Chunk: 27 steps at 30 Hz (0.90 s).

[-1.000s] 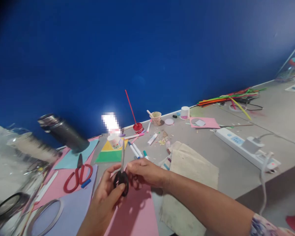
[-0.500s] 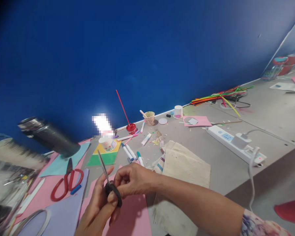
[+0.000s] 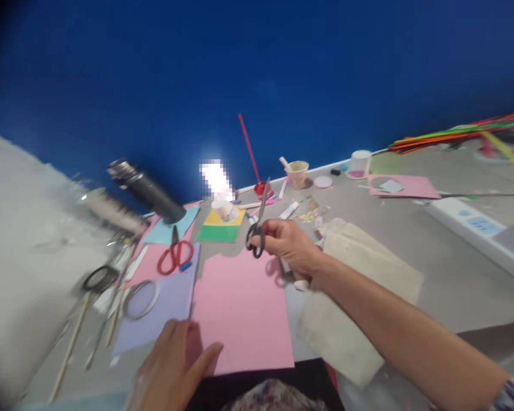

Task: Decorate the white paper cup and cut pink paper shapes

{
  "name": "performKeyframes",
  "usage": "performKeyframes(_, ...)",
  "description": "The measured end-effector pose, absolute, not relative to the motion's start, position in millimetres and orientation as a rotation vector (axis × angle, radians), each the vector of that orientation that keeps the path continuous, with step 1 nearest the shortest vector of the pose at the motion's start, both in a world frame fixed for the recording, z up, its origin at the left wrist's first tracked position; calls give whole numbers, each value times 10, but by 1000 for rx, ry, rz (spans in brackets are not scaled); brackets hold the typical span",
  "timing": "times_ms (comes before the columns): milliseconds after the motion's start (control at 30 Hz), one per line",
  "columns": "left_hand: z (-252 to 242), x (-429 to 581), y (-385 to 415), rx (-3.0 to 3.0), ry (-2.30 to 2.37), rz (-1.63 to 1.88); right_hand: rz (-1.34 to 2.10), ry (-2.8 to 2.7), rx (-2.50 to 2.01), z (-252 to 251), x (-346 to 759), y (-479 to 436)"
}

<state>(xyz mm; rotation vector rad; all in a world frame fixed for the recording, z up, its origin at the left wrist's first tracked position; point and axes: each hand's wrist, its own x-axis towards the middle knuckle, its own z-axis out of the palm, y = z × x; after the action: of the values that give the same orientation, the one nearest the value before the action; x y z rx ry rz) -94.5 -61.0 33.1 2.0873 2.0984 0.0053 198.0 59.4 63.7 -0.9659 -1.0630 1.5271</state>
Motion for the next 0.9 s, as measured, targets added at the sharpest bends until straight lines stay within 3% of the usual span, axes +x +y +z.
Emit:
performKeyframes(233, 446, -764, -470, 1937, 2277, -182, 1551, -982, -928, 502, 1965, 667)
performKeyframes(533, 349, -948, -442, 1907, 2205, 95, 1525, -1021, -974, 450, 2028, 737)
performKeyframes(633, 333, -937, -600, 2135, 1953, 147, 1555, -1039, -998, 386, 2060, 779)
performKeyframes(900, 608, -550, -579, 2635, 1447, -468, 1469, -969, -972, 387, 2167, 889)
